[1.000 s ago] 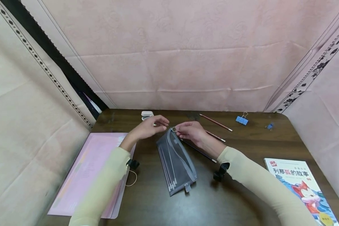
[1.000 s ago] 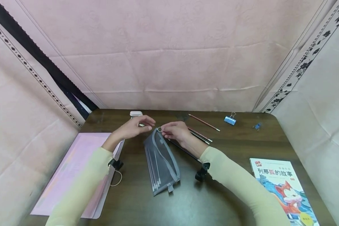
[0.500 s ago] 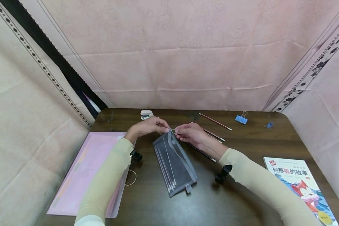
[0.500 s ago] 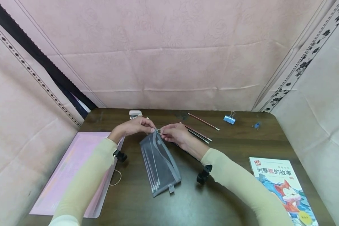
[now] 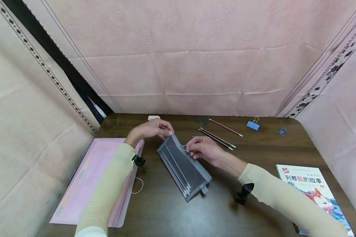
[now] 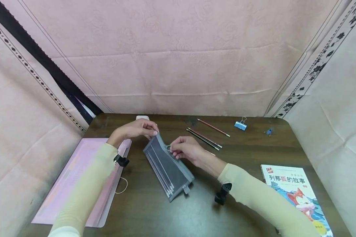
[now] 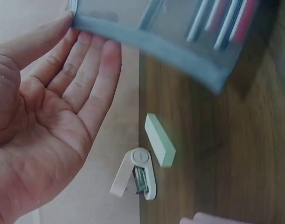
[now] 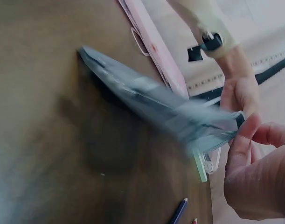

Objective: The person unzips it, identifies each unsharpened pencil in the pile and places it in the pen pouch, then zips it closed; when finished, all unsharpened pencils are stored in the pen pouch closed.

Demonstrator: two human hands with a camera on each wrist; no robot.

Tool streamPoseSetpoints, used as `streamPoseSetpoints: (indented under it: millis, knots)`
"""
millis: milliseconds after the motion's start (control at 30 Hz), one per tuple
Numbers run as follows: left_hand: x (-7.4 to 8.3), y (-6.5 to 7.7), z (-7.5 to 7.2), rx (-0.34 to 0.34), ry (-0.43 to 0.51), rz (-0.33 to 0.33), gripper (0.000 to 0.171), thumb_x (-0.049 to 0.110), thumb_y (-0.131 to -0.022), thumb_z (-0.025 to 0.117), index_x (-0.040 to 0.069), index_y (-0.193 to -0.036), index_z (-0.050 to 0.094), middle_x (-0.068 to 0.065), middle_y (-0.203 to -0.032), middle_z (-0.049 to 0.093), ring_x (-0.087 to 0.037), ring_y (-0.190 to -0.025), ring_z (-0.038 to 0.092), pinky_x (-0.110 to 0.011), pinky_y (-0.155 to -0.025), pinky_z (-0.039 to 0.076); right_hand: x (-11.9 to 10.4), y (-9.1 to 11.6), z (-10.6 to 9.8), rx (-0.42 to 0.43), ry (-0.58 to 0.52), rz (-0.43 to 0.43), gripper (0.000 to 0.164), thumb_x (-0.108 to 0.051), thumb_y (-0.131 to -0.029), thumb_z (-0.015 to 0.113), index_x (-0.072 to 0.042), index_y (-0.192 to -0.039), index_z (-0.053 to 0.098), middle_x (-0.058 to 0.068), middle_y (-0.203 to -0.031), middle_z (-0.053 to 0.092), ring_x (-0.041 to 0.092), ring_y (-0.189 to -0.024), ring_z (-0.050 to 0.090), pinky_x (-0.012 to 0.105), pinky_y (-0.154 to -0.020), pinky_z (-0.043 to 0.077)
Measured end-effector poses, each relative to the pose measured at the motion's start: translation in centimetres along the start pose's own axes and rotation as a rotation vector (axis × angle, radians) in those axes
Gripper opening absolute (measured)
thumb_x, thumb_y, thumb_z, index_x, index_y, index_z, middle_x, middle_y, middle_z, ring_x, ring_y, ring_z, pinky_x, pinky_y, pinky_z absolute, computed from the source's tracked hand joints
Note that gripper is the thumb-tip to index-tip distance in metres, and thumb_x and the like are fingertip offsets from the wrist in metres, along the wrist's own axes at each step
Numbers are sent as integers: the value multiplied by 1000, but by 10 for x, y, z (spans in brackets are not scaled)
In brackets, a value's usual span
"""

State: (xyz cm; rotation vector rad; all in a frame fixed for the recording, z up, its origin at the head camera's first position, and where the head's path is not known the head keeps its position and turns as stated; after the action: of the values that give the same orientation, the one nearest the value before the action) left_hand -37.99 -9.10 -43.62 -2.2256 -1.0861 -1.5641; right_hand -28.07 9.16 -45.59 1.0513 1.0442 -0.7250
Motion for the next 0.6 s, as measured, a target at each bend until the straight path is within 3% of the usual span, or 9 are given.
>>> streamPoseSetpoints:
  millis: [267,467,600]
  knots:
    - [-3,2,-4,-12,-48,-33,16,21,-91,65,11,-104,67,-12,-97,67,-26,-86,69,-49,-88,57,9,31,1,-13,108,-2,15,-8,-86,63,0,-97,60,6,-76,63,13,-58,49,21,-47,40]
    - [-5,0,-14,26,-81,-66,15,21,-92,65,11,-104,66,-11,-99,69,-26,-87,71,-51,-90,55,13,48,-1,-42,105,-11,14,-8,-87,63,0,-98,58,8,-79,65,13,-57,48,20,-46,38]
    - [-9,2,-23,60,-124,-98,16,23,-92,65,13,-104,65,-8,-108,66,-25,-88,72,-46,-89,57,19,58,-4,-82,120,1,15,-10,-89,63,-1,-99,57,8,-81,65,14,-58,48,21,-47,40]
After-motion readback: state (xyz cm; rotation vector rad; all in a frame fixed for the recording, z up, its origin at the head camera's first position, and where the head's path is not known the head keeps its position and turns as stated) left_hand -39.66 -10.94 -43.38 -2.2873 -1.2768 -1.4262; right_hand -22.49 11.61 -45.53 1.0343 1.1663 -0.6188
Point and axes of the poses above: each hand's wrist, its own y-axis away from the middle knuckle, its own z-axis out of the palm, x = y × z, the point moved 7 cm from there along -y, towards the middle knuckle
